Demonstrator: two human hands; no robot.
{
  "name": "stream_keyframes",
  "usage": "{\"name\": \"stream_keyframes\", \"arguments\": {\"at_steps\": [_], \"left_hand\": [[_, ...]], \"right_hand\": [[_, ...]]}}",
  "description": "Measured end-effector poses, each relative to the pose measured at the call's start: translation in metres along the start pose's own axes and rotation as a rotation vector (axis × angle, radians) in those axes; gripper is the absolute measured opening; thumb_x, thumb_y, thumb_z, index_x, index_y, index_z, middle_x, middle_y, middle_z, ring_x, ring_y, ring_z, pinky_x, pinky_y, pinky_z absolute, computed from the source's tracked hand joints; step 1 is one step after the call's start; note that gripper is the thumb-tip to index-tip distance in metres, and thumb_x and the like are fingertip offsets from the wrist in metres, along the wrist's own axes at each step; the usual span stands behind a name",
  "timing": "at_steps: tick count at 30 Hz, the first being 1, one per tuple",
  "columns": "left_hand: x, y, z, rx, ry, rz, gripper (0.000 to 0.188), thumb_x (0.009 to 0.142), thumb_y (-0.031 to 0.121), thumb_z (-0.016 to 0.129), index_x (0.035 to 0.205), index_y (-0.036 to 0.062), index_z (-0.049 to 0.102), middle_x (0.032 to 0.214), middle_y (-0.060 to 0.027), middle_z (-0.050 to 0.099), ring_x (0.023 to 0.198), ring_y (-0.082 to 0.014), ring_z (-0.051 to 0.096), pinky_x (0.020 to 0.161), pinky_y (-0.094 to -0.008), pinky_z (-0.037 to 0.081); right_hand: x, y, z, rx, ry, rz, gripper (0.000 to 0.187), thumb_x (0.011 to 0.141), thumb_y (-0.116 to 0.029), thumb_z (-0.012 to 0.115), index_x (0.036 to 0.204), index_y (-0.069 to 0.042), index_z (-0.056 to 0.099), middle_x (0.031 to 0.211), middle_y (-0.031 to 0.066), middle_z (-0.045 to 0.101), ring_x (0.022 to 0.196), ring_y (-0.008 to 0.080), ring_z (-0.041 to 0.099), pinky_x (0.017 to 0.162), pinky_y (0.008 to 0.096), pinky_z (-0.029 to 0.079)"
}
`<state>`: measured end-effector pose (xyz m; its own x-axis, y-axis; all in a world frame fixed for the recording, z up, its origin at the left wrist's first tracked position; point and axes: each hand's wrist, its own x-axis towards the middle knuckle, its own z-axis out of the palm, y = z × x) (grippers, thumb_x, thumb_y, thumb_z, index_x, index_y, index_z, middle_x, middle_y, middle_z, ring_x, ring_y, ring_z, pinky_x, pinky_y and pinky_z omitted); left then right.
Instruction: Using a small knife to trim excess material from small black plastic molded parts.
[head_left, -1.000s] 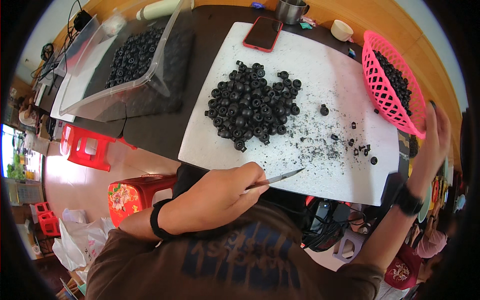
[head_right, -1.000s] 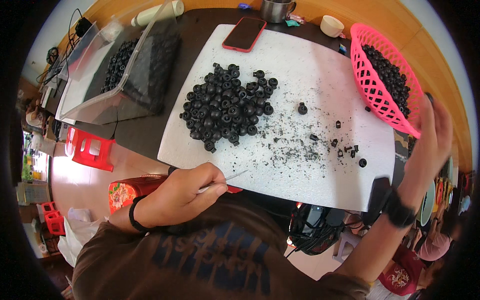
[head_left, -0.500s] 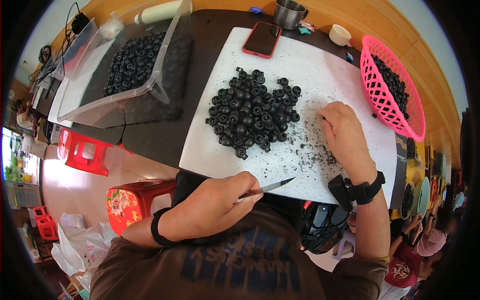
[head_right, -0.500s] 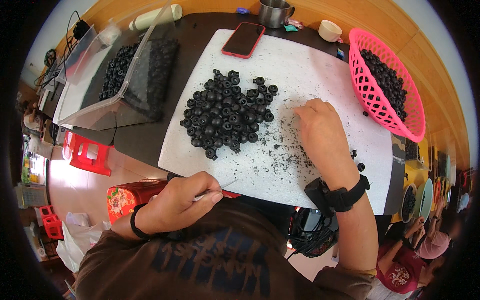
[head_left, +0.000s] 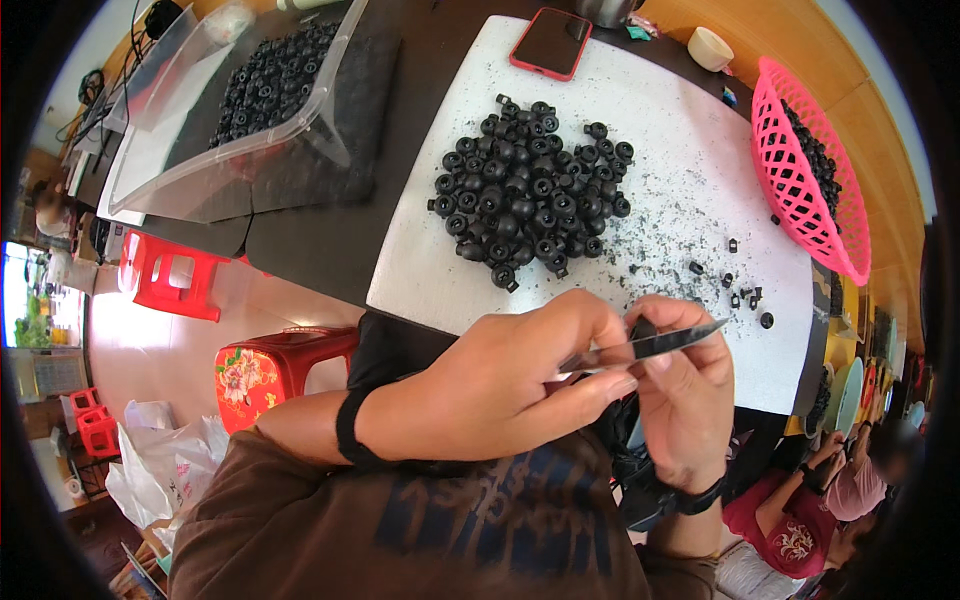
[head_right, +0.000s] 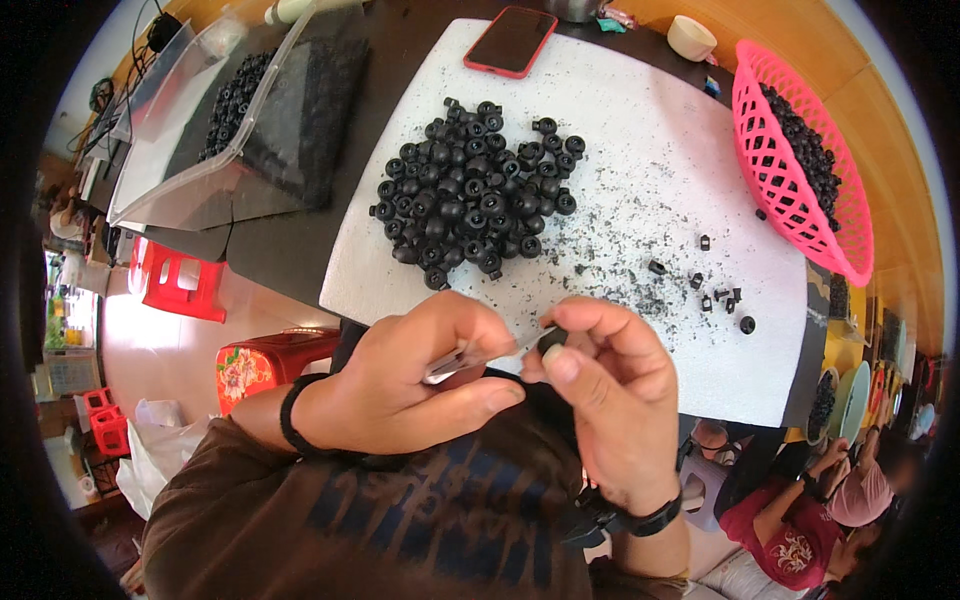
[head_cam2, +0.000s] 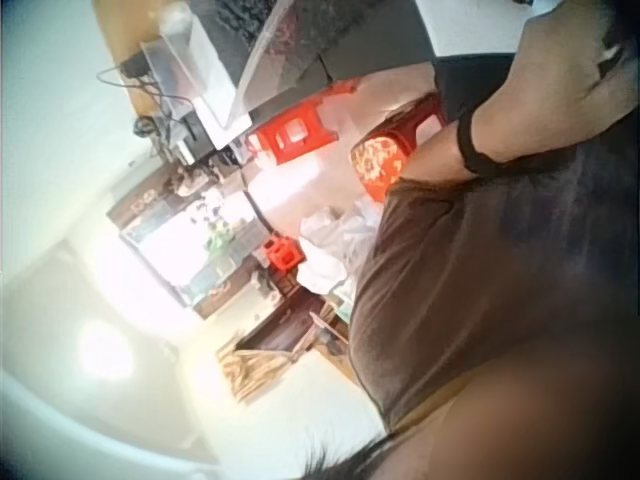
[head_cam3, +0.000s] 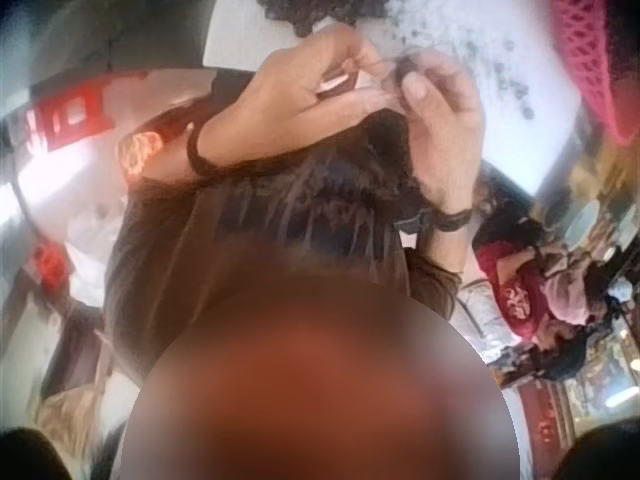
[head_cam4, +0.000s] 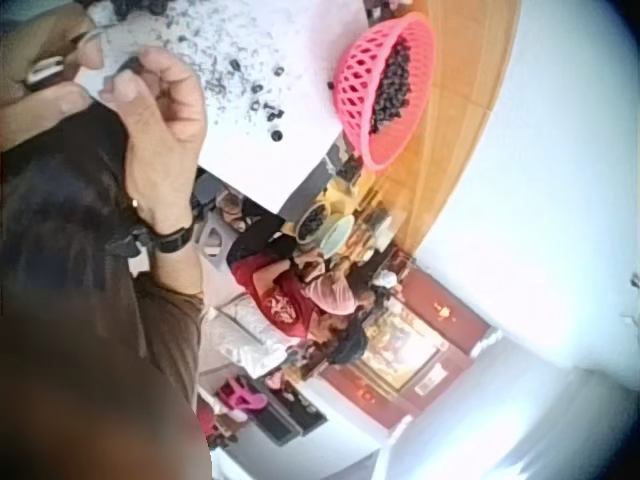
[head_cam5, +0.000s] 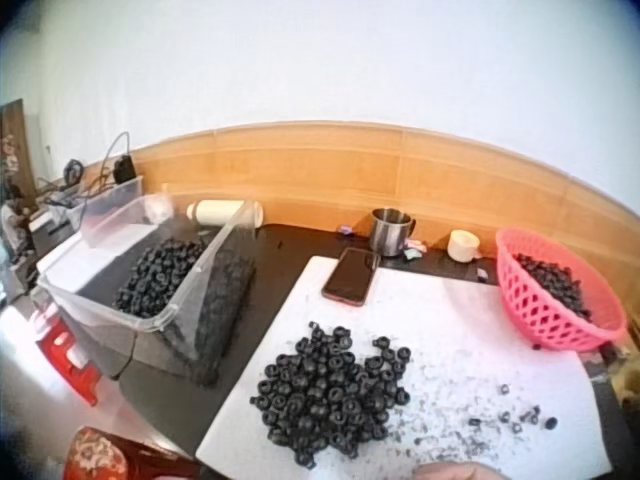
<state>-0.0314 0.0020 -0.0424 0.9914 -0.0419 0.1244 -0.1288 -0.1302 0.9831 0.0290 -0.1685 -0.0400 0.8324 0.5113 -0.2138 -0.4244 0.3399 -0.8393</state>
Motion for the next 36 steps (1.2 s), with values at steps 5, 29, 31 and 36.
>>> {"name": "stream_keyframes", "arguments": {"at_steps": [5, 29, 31, 36], "left_hand": [[-0.001, -0.006, 0.004, 0.034, 0.04, 0.061, 0.024, 0.081, 0.007, 0.067, 0.101, 0.0016, 0.053, 0.074, -0.0018, 0.058, 0.06, -0.0039, 0.05, 0.053, -0.0198, 0.039], [-0.012, -0.005, 0.001, 0.368, -0.077, 0.233, 0.02, 0.073, 0.004, 0.07, 0.088, 0.0016, 0.057, 0.072, -0.0091, 0.06, 0.06, -0.0244, 0.062, 0.051, -0.0303, 0.048], [-0.012, -0.005, 0.003, 0.403, -0.084, 0.256, 0.021, 0.072, 0.006, 0.072, 0.086, 0.0021, 0.056, 0.07, -0.0083, 0.06, 0.058, -0.0239, 0.061, 0.05, -0.0297, 0.048], [-0.011, -0.003, 0.004, 0.444, -0.118, 0.258, 0.022, 0.071, 0.009, 0.073, 0.083, 0.003, 0.055, 0.067, -0.0076, 0.059, 0.056, -0.0238, 0.06, 0.048, -0.03, 0.047]], "right_hand": [[-0.015, 0.018, 0.004, 0.031, -0.001, -0.036, 0.022, 0.083, 0.001, 0.061, 0.105, 0.003, 0.058, 0.107, 0.011, 0.056, 0.097, 0.0158, 0.055, 0.086, 0.0285, 0.043], [-0.029, 0.025, -0.009, -0.059, -0.119, -0.239, 0.024, 0.081, 0.005, 0.062, 0.098, 0.001, 0.046, 0.093, 0.0157, 0.058, 0.078, 0.0135, 0.058, 0.072, 0.0244, 0.048], [-0.029, 0.027, -0.01, -0.12, -0.102, -0.265, 0.024, 0.081, 0.005, 0.063, 0.097, 0.001, 0.046, 0.093, 0.0159, 0.058, 0.079, 0.0139, 0.058, 0.074, 0.0242, 0.047], [-0.032, 0.028, -0.005, -0.204, -0.046, -0.324, 0.029, 0.077, -0.005, 0.07, 0.093, -0.002, 0.047, 0.085, 0.0148, 0.058, 0.073, 0.0141, 0.056, 0.069, 0.0234, 0.045]]}}
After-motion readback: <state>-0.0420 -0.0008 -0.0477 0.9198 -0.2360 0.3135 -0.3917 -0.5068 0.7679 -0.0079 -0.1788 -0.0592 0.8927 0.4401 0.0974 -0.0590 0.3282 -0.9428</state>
